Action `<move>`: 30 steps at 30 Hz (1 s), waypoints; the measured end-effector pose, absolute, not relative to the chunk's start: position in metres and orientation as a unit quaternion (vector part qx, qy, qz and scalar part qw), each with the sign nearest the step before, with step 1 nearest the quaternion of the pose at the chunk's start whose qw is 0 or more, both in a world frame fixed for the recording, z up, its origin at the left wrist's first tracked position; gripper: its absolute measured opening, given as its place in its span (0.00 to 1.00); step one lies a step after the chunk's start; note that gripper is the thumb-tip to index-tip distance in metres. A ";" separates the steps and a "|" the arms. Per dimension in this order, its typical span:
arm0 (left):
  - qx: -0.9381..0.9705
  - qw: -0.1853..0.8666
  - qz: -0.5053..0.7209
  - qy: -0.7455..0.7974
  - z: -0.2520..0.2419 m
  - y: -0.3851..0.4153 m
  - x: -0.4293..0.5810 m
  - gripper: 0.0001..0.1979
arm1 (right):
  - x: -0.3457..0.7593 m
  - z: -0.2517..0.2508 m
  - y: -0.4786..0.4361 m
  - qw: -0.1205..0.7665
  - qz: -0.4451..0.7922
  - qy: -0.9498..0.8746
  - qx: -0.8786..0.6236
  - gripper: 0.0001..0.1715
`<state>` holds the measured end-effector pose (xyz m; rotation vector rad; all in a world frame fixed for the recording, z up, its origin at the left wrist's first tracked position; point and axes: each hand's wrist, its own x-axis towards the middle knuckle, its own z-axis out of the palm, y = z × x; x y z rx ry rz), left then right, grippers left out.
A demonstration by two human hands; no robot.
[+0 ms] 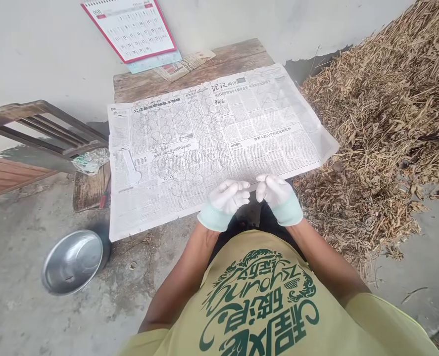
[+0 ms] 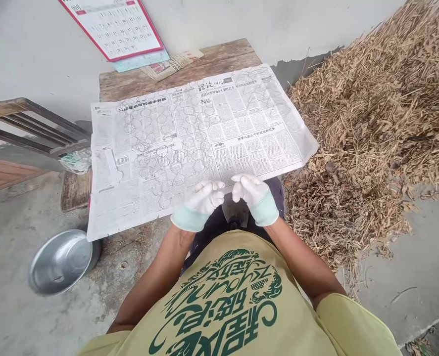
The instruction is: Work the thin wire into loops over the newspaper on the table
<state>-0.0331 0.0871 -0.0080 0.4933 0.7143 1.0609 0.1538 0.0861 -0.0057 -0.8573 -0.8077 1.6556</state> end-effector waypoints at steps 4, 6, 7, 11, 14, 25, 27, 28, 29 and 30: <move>0.238 0.751 0.503 0.355 -0.011 0.090 -0.036 0.12 | 0.159 -0.003 0.087 0.499 0.659 -0.372 -0.422 0.22; 0.245 0.741 0.513 0.358 -0.012 0.090 -0.036 0.12 | 0.161 -0.002 0.087 0.490 0.651 -0.384 -0.435 0.23; 0.247 0.736 0.519 0.358 -0.012 0.090 -0.036 0.12 | 0.161 -0.002 0.087 0.487 0.646 -0.389 -0.440 0.24; 0.252 0.733 0.522 0.357 -0.013 0.090 -0.037 0.14 | 0.164 0.004 0.085 0.485 0.607 -0.431 -0.459 0.27; 0.260 0.734 0.519 0.353 -0.014 0.090 -0.038 0.15 | 0.170 0.009 0.086 0.469 0.586 -0.481 -0.453 0.25; 0.248 0.724 0.526 0.370 -0.010 0.089 -0.043 0.17 | 0.209 0.015 0.107 0.303 0.586 -0.627 -0.414 0.22; 0.243 0.726 0.528 0.367 -0.011 0.088 -0.042 0.18 | 0.213 0.018 0.111 0.269 0.586 -0.641 -0.416 0.23; 0.243 0.726 0.527 0.369 -0.012 0.088 -0.043 0.19 | 0.214 0.020 0.113 0.251 0.585 -0.647 -0.419 0.23; 0.244 0.726 0.523 0.373 -0.012 0.087 -0.043 0.19 | 0.215 0.022 0.115 0.234 0.583 -0.653 -0.422 0.23; 0.247 0.726 0.519 0.377 -0.013 0.087 -0.043 0.19 | 0.216 0.024 0.116 0.219 0.582 -0.660 -0.421 0.23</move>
